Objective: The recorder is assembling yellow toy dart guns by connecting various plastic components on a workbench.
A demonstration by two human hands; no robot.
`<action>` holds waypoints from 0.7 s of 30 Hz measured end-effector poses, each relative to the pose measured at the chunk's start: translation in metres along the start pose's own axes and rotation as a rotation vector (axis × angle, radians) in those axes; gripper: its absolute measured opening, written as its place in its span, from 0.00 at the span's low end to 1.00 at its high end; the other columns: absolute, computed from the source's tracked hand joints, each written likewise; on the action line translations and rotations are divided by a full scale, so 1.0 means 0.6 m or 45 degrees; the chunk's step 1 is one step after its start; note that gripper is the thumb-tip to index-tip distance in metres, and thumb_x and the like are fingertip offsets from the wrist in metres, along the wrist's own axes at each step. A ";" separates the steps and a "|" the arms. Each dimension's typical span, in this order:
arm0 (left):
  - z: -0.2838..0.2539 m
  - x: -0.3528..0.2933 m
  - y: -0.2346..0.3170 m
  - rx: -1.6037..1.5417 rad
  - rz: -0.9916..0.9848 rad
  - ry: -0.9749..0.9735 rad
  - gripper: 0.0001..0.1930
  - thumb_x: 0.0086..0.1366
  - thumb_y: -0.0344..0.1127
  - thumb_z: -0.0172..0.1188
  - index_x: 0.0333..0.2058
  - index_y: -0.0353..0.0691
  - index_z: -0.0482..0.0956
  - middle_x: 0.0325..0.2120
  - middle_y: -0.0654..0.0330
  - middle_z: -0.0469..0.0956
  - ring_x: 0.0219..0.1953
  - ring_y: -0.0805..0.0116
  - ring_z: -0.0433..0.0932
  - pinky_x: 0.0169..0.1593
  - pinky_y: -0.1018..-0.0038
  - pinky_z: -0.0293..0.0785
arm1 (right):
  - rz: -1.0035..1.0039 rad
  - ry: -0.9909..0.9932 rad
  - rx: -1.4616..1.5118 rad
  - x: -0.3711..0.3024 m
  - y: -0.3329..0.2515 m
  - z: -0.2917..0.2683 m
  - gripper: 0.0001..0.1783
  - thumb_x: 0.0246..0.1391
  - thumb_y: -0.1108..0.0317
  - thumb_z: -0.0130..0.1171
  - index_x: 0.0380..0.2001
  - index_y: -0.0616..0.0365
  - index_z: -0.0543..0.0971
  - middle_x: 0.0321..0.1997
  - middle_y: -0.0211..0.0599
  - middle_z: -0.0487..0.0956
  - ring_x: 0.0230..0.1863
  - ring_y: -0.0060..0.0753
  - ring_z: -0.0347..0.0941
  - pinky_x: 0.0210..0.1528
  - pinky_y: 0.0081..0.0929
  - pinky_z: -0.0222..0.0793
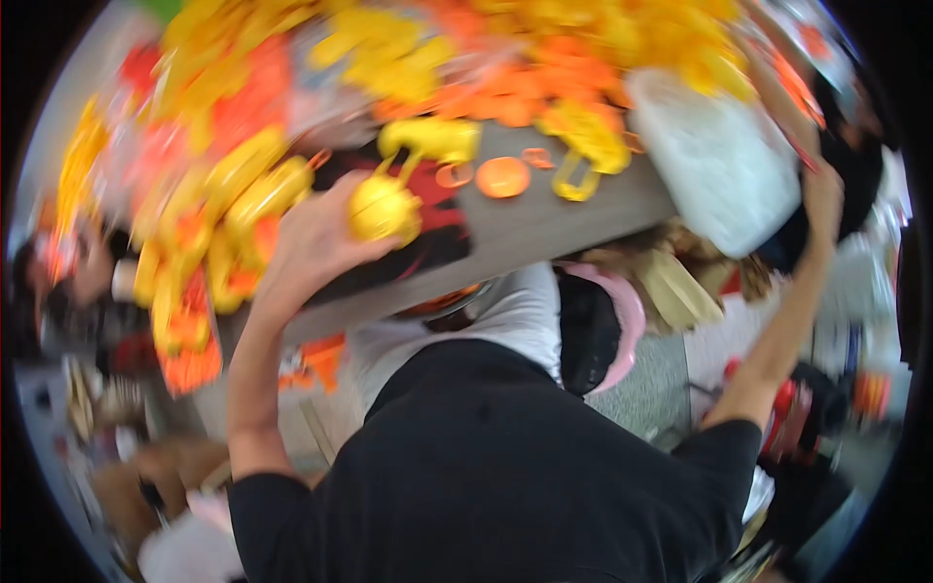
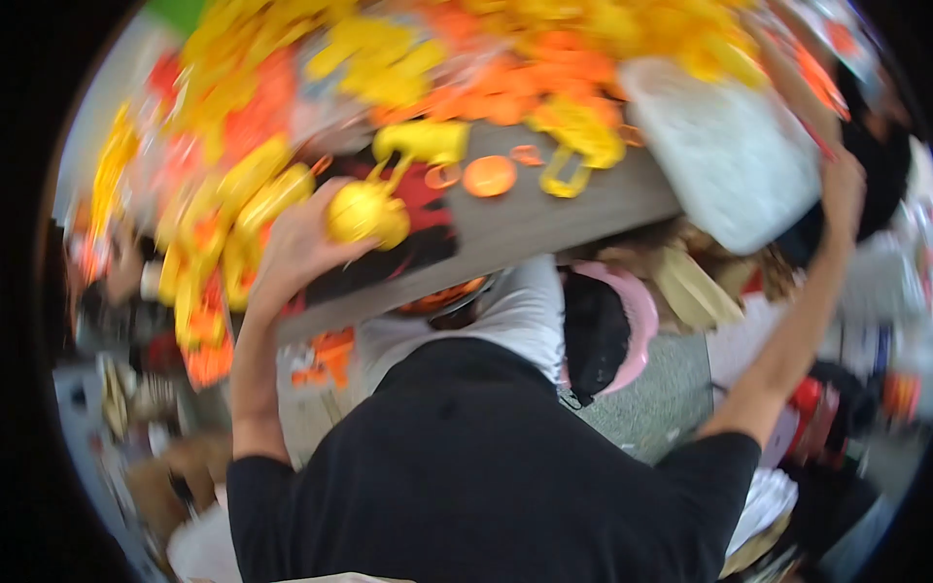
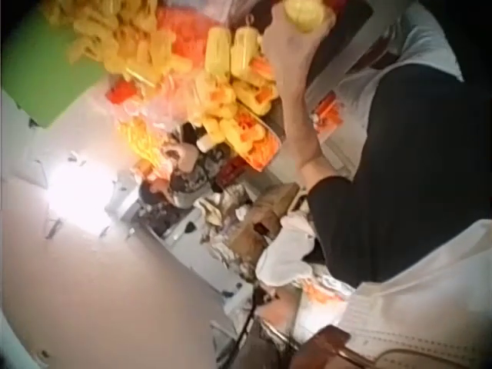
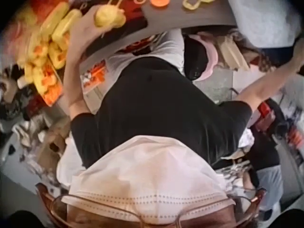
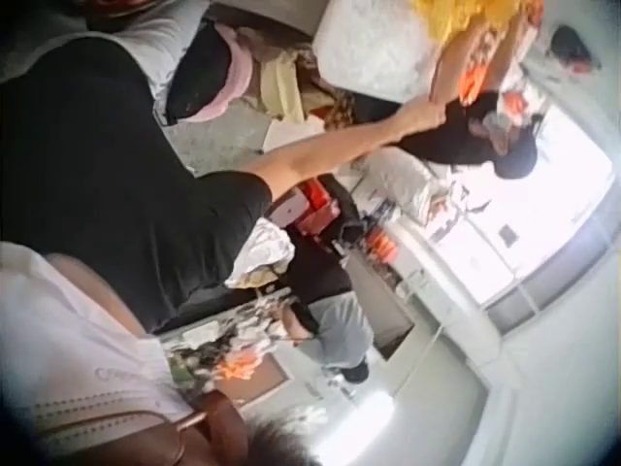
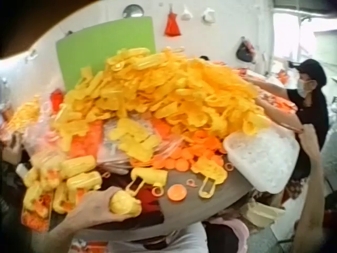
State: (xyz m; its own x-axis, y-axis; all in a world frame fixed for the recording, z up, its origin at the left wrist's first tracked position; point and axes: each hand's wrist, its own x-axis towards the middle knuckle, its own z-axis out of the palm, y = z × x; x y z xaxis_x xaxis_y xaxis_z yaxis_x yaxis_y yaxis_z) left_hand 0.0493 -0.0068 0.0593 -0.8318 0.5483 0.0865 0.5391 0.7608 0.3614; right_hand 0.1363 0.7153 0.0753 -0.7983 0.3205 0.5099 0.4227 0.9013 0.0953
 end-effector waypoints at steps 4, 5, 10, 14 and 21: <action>0.001 0.018 0.003 -0.043 0.010 -0.064 0.31 0.49 0.52 0.72 0.46 0.41 0.73 0.30 0.50 0.82 0.36 0.45 0.81 0.37 0.55 0.74 | 0.177 -0.274 1.140 -0.043 -0.078 -0.092 0.21 0.67 0.62 0.53 0.61 0.54 0.75 0.34 0.22 0.74 0.31 0.17 0.67 0.34 0.19 0.63; 0.001 0.016 -0.001 -0.054 -0.005 -0.069 0.32 0.48 0.52 0.73 0.46 0.40 0.72 0.30 0.50 0.82 0.36 0.45 0.81 0.36 0.55 0.74 | 0.044 -0.261 1.208 -0.060 -0.199 -0.126 0.21 0.67 0.63 0.54 0.61 0.53 0.74 0.33 0.20 0.71 0.29 0.14 0.63 0.32 0.15 0.57; 0.001 0.010 -0.002 0.020 -0.053 -0.082 0.32 0.48 0.52 0.73 0.45 0.40 0.71 0.29 0.49 0.82 0.34 0.45 0.81 0.36 0.56 0.75 | -0.488 -0.820 1.389 -0.147 -0.580 -0.215 0.23 0.64 0.69 0.56 0.61 0.53 0.76 0.29 0.23 0.75 0.27 0.15 0.63 0.31 0.17 0.60; 0.007 0.016 0.001 0.004 0.068 -0.076 0.32 0.47 0.53 0.73 0.44 0.38 0.71 0.28 0.49 0.82 0.33 0.45 0.82 0.34 0.55 0.75 | -0.876 -0.778 1.361 -0.157 -0.658 -0.231 0.20 0.60 0.71 0.59 0.55 0.57 0.80 0.35 0.35 0.83 0.25 0.21 0.65 0.30 0.20 0.63; 0.008 0.012 -0.004 0.002 0.119 -0.020 0.30 0.47 0.51 0.74 0.39 0.37 0.71 0.26 0.49 0.81 0.31 0.46 0.82 0.32 0.56 0.76 | -1.125 -0.758 1.212 -0.133 -0.691 -0.240 0.18 0.59 0.70 0.60 0.52 0.60 0.82 0.27 0.39 0.80 0.21 0.23 0.63 0.26 0.22 0.62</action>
State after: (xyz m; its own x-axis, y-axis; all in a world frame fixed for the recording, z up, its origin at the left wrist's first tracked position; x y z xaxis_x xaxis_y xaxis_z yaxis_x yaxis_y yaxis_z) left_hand 0.0429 -0.0030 0.0547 -0.7759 0.6221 0.1050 0.6143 0.7069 0.3507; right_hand 0.0868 0.2742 0.1183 -0.8018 -0.5821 0.1353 -0.5537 0.6384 -0.5347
